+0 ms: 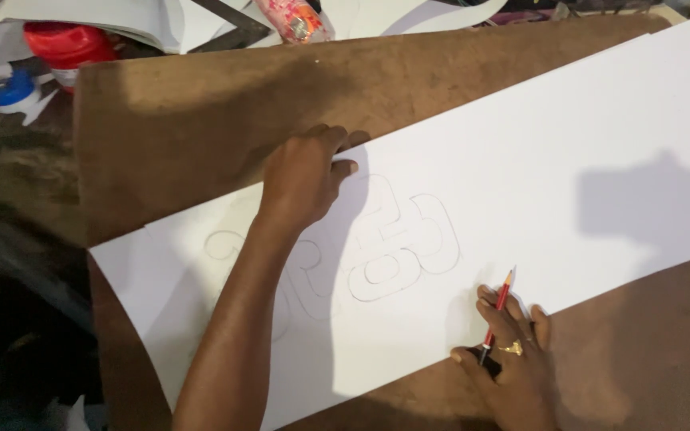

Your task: Drawing letters and shapes on a large white sheet of paper using a pencil and a square.

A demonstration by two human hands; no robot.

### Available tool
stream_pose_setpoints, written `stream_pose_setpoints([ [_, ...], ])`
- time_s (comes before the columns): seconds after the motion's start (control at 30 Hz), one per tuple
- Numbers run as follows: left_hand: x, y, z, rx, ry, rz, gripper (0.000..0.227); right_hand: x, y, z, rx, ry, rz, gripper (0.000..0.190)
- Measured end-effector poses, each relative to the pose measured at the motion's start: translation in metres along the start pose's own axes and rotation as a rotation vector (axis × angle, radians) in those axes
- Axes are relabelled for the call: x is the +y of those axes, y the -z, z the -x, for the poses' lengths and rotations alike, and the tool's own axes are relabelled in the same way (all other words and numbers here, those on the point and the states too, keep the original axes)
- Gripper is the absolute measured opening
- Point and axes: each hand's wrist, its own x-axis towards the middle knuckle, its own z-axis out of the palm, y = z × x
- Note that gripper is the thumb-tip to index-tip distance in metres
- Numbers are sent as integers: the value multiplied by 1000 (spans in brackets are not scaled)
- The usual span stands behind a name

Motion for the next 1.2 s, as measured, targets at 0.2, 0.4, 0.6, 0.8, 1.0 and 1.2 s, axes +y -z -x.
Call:
stream_pose_setpoints([
  [0.2, -4, -4, -5, 106, -97, -48, 19, -4, -1, -4, 21, 9, -39, 66],
  [0.4, -12, -3, -11, 127, -129, -69, 18, 4, 3, -6, 95, 8, -188, 55],
  [0.6, -14, -6, -10, 200, -177, -58, 19, -3, 8, -24, 126, -60, -391, 49],
  [0.8, -16, -12, -5, 287, -230, -62, 21, -9, 3, -25, 109, 44, -42, 55],
  [1.0, -13, -19, 4, 356, -215, -81, 21, -12, 1, -20, 113, 13, -33, 53],
  [1.2, -17, -22, 8, 373, -221, -90, 22, -9, 0, -15, 130, 28, -40, 53],
])
